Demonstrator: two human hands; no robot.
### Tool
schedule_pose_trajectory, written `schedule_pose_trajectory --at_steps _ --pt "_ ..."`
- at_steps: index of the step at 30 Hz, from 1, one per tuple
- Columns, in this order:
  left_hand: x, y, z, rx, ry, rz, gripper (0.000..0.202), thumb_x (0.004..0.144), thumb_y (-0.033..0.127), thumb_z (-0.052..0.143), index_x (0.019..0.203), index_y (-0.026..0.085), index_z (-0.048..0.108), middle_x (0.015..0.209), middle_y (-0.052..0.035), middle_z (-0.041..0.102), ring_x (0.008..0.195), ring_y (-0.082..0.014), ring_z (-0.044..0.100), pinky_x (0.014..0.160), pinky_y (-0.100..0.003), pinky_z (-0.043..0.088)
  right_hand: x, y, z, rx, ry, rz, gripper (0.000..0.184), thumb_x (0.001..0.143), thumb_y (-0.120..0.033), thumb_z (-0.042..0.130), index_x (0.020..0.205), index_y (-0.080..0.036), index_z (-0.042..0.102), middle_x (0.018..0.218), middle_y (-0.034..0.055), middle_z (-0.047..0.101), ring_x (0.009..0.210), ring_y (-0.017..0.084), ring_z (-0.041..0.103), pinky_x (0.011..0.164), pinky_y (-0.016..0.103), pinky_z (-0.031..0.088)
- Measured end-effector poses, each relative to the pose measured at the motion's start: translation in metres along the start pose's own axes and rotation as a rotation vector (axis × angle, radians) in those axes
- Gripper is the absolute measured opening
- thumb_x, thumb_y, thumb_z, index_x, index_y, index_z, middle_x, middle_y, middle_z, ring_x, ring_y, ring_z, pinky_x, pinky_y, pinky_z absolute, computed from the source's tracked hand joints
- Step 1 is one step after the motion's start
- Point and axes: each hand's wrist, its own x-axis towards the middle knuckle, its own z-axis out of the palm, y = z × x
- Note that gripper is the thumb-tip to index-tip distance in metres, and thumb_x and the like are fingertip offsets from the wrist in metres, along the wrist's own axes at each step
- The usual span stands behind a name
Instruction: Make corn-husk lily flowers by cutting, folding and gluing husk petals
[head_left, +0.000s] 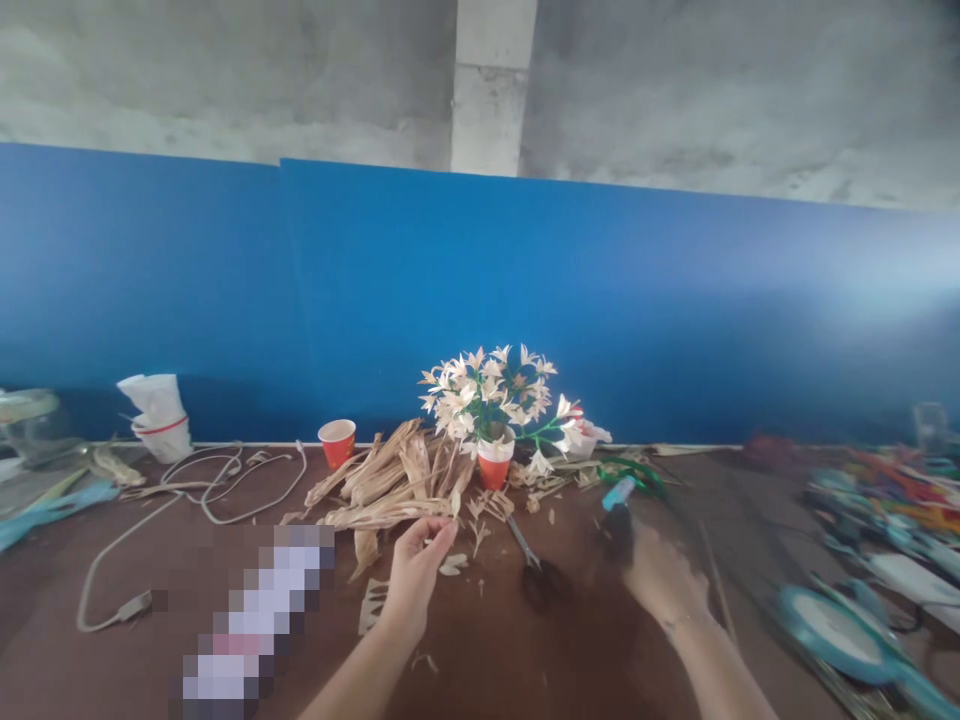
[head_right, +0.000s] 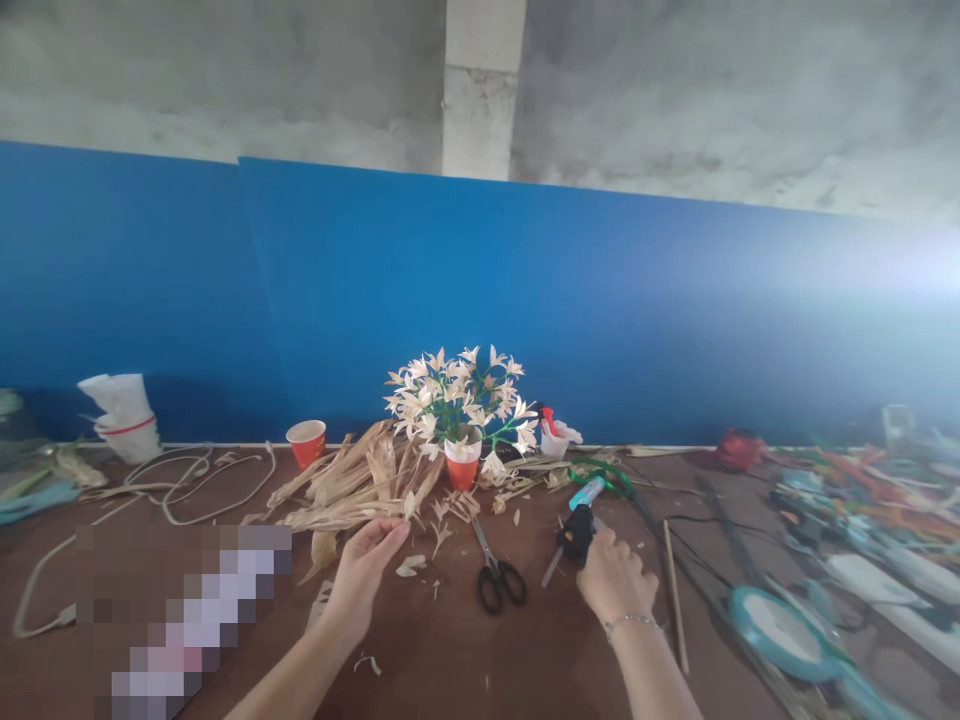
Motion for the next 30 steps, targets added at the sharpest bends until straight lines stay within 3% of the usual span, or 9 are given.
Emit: schedule_pose_trajectory --at_steps 2,6,10,11,14,16,19,23,30 --pt "0.001 0.000 0.000 -0.028 0.004 -0.005 0.030 0.063 0.043 0.067 0.067 0.014 0.061 0.061 0.0016 0.054 0.057 -0.0099 0.044 0.053 -0.021 0.034 -0.001 -0.003 0.001 0.001 -0.061 0.016 0.034 0.071 -0.016 0.047 0.105 -0.013 0.053 0.102 0.0196 0.062 0.100 0.036 0.057 0.077 0.047 0.042" --pt "0.003 0.001 -0.001 -0.075 0.028 -0.004 0.028 0.062 0.041 0.068 0.065 0.014 0.060 0.058 0.0032 0.050 0.055 -0.0087 0.041 0.051 -0.020 0.032 -0.003 -0.008 -0.011 0.133 -0.067 -0.012 0.034 0.078 -0.032 0.044 0.103 -0.011 0.054 0.093 0.0200 0.065 0.090 0.037 0.061 0.073 0.045 0.043" --pt "0.002 0.003 0.000 -0.088 0.038 -0.030 0.029 0.062 0.041 0.068 0.065 0.014 0.059 0.055 0.0048 0.048 0.051 -0.0074 0.038 0.049 -0.019 0.031 -0.020 -0.028 -0.019 0.543 -0.097 -0.556 0.027 0.069 -0.036 0.059 0.090 -0.021 0.063 0.087 0.0094 0.068 0.083 0.028 0.062 0.073 0.035 0.046" --pt "0.001 0.003 0.000 -0.088 0.039 -0.043 0.030 0.062 0.042 0.068 0.065 0.014 0.059 0.055 0.0050 0.048 0.050 -0.0072 0.038 0.048 -0.019 0.031 -0.027 -0.039 -0.018 0.673 -0.089 -0.635 0.025 0.066 -0.037 0.063 0.086 -0.023 0.064 0.083 0.0071 0.068 0.078 0.027 0.063 0.069 0.033 0.047" --pt "0.001 0.003 0.000 -0.114 0.024 -0.073 0.033 0.061 0.044 0.068 0.067 0.014 0.059 0.052 0.0051 0.047 0.047 -0.0072 0.039 0.046 -0.019 0.031 -0.048 -0.077 -0.008 0.876 -0.040 -0.686 0.019 0.068 -0.034 0.062 0.084 -0.024 0.065 0.078 0.0038 0.068 0.072 0.023 0.062 0.068 0.031 0.048" --pt "0.001 0.002 0.000 -0.135 0.022 -0.082 0.033 0.060 0.044 0.069 0.067 0.014 0.059 0.051 0.0055 0.048 0.046 -0.0070 0.040 0.046 -0.019 0.031 -0.058 -0.102 0.001 0.914 -0.016 -0.696 0.015 0.069 -0.031 0.062 0.081 -0.022 0.063 0.080 0.0040 0.067 0.074 0.022 0.061 0.071 0.030 0.048" --pt "0.002 0.003 -0.001 -0.099 0.076 -0.047 0.033 0.059 0.044 0.070 0.065 0.014 0.059 0.052 0.0051 0.050 0.045 -0.0073 0.041 0.046 -0.019 0.031 -0.063 -0.126 0.013 0.920 0.022 -0.789 0.007 0.073 -0.024 0.057 0.067 -0.020 0.055 0.067 0.0005 0.060 0.065 0.017 0.057 0.066 0.028 0.047" --pt "0.003 0.001 -0.003 -0.015 0.119 0.036 0.031 0.062 0.044 0.068 0.066 0.015 0.060 0.054 0.0025 0.055 0.050 -0.0103 0.046 0.047 -0.020 0.034 -0.063 -0.130 0.025 0.950 0.160 -0.808 0.007 0.072 -0.015 0.053 0.067 -0.020 0.051 0.069 0.0005 0.054 0.065 0.015 0.054 0.063 0.026 0.044" --pt "0.005 -0.006 -0.002 -0.004 0.091 0.045 0.028 0.065 0.042 0.067 0.068 0.014 0.060 0.053 0.0018 0.055 0.049 -0.0106 0.045 0.047 -0.021 0.034 -0.068 -0.127 0.029 0.870 0.111 -0.857 0.009 0.075 -0.012 0.050 0.070 -0.020 0.049 0.072 0.0009 0.052 0.066 0.015 0.052 0.061 0.025 0.041"
